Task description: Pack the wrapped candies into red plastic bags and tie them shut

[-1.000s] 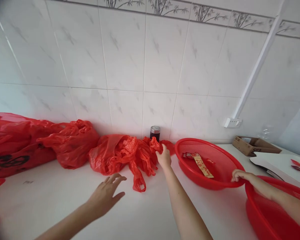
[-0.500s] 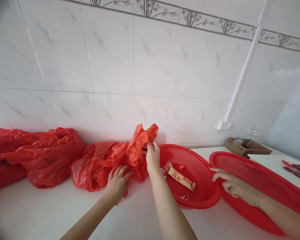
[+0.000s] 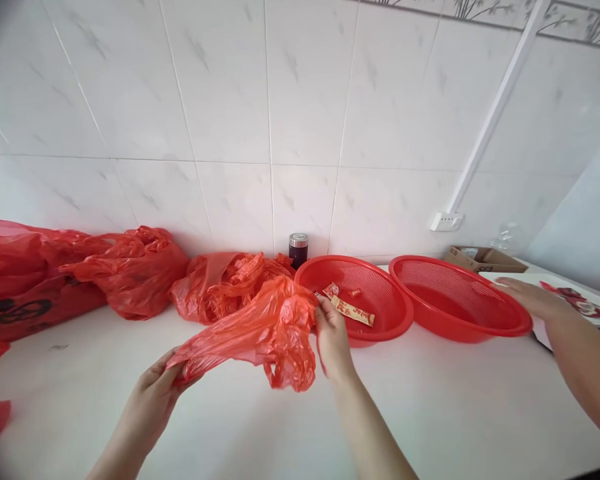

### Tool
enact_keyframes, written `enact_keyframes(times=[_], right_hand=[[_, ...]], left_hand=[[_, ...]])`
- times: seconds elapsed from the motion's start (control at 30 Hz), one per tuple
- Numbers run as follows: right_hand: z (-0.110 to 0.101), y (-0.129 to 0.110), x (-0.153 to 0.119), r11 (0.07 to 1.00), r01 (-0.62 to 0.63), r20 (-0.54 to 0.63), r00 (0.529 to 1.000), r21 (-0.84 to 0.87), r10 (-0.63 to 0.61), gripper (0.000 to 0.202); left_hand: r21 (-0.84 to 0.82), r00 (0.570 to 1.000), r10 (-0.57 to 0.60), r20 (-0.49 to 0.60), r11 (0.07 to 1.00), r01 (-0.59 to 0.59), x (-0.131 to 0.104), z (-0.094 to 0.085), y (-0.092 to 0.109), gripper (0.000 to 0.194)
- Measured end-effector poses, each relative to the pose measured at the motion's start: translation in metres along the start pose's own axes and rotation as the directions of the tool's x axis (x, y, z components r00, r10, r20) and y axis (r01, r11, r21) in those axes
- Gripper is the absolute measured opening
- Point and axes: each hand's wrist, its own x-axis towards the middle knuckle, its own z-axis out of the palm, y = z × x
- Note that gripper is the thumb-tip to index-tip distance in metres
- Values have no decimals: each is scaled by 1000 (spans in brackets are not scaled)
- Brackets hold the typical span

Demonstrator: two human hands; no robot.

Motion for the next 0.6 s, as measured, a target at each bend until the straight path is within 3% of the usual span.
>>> enact_keyframes(times=[0.03, 0.1, 0.2, 0.27, 0.33, 0.4, 0.43, 0.47, 0.53, 0.6], right_hand=[[-10, 0, 1, 1000, -8, -53, 999, 7, 8, 26], [-28, 1, 3, 999, -40, -108, 994, -27, 36, 30], [-37, -7, -4, 979, -36, -150, 989, -200, 6, 29], [-27, -21, -22, 920, 113, -171, 967, -376, -189, 22], [-5, -37, -54, 799, 295, -82, 916, -525, -392, 14], [22, -45, -92, 703, 406, 154, 905, -584, -395, 12], [34, -44, -109, 649, 456, 318, 890, -609, -326, 15], [44, -38, -123, 571, 534, 440, 843, -623, -309, 15], [53, -17, -137, 404, 595, 523, 804, -695, -283, 15], [47, 6, -132, 281, 536, 468, 840, -796, -275, 18]], left_hand=[[-70, 999, -40, -9, 997, 40, -6, -15, -2, 24], [-160, 990, -143, -10, 977, 139, -22, -37, -2, 43], [-156, 961, -273, -42, 952, 264, -48, -42, 7, 44], [-121, 957, -285, -60, 954, 276, -66, -29, 16, 33], [-96, 965, -262, -32, 961, 258, -82, -8, 23, 28], [-92, 972, -235, 12, 968, 235, -94, 14, 29, 24], [-93, 974, -224, 36, 970, 227, -99, 24, 31, 24], [-89, 975, -211, 65, 972, 217, -104, 33, 32, 23], [-39, 974, -189, 124, 980, 195, -113, 45, 35, 24], [80, 959, -210, 191, 977, 198, -119, 47, 40, 25]])
